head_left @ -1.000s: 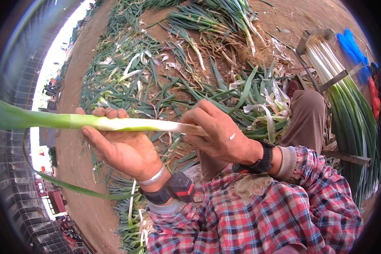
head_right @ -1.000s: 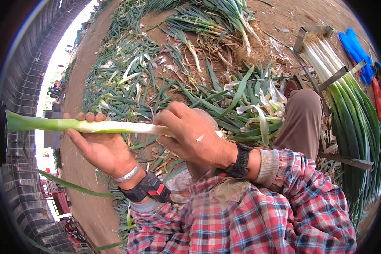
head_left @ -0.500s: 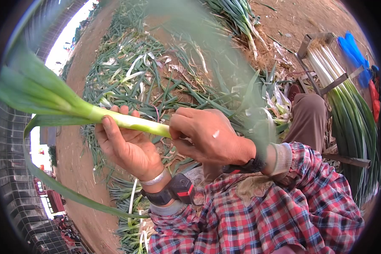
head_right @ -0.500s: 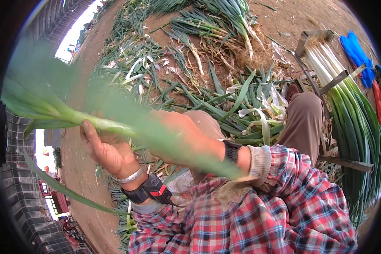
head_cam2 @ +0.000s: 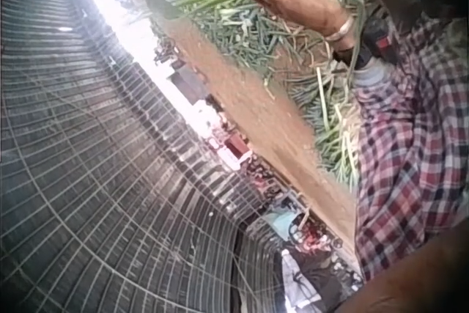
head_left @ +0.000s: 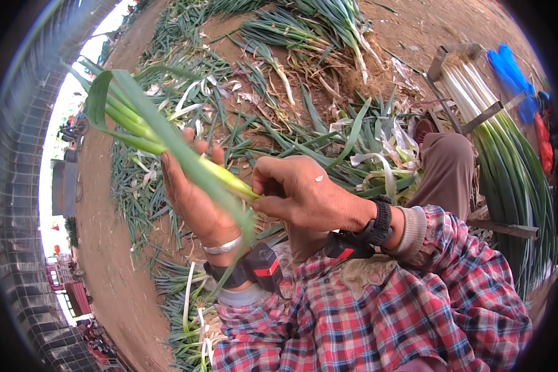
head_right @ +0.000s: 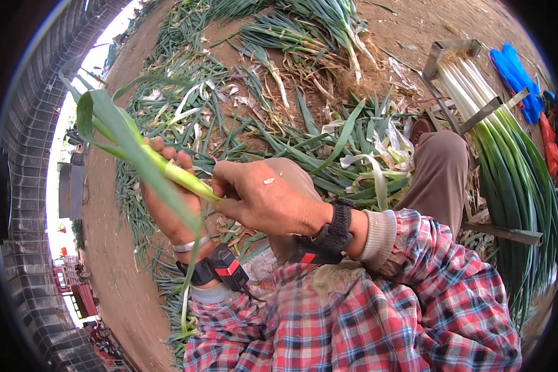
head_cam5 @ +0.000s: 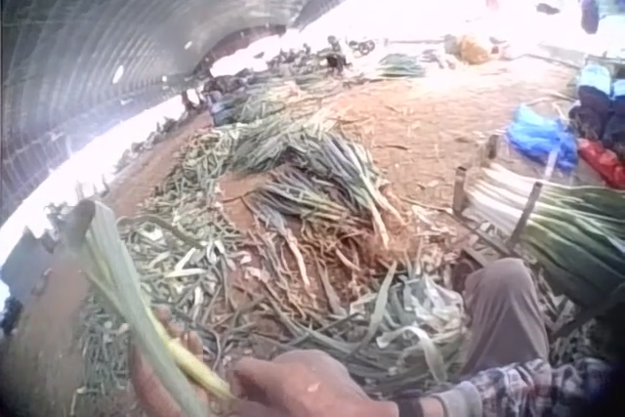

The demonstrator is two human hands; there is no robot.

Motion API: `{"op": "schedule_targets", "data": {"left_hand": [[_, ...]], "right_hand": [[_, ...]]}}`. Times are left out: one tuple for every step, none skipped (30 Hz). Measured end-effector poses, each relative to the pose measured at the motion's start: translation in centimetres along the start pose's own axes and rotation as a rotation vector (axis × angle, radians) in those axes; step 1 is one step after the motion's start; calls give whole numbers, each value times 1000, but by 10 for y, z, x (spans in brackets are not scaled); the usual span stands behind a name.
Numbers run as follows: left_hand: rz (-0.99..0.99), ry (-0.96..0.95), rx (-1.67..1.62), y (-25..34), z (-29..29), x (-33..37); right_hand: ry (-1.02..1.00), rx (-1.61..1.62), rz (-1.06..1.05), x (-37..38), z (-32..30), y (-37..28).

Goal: Cleaning, peeling, and sorting leeks in an outdoor agricultural processing area.

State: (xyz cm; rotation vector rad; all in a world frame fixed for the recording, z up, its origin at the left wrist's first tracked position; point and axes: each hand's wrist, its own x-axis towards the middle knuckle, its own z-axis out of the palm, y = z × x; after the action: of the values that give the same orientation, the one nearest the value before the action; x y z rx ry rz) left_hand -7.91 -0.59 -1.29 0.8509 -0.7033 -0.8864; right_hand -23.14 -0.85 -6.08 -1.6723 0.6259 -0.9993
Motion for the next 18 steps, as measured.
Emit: {"op": "schedule_targets", "data": {"left_hand": [[-50, 25, -37, 1, 4, 0], [-51, 25, -38, 0, 1, 1], [-63, -32, -58, -1, -4, 1], [-73, -87, -79, -2, -9, 3], [-71, -87, -79, -3, -12, 5], [-103, -119, -91, -4, -15, 7], [-139, -154, -105, -5, -16, 7], [-123, -141, -75, -8, -12, 7], [-128, -143, -77, -8, -11, 8], [-118, -144, -89, -9, -12, 10], [-109, -144, -102, -9, -13, 14], [-112, -148, -141, -10, -17, 25], [-148, -191, -256, -7, -22, 34], [-149, -203, -301, -7, -26, 36], [-151, -215, -347, -7, -29, 39], [-156, -223, -384, -7, -31, 40], [-162, -230, -421, -7, -34, 43], [-167, -216, -463, -9, -41, 50]], "right_hand": [[-1, 40, 6, 0, -1, 0], [0, 40, 6, -2, -3, 0], [-3, -71, -109, -7, -7, -1], [-7, -182, -225, -10, -10, 0], [-8, -182, -226, -13, -12, 0], [3, -28, -138, -16, -14, 1], [19, 125, -46, -19, -15, 1], [-12, 237, 63, -18, -16, 1], [-8, 235, 67, -19, -16, 1], [-1, 74, -122, -22, -17, 1], [5, -90, -309, -24, -18, 2], [8, -93, -302, -29, -21, 3], [-18, 17, -311, -33, -24, 4], [-44, 128, -317, -38, -27, 6], [-67, 238, -322, -42, -30, 8], [-21, 389, -274, -46, -32, 10], [-55, 649, -103, -49, -35, 9], [-102, 770, -32, -52, -36, 10]]}}
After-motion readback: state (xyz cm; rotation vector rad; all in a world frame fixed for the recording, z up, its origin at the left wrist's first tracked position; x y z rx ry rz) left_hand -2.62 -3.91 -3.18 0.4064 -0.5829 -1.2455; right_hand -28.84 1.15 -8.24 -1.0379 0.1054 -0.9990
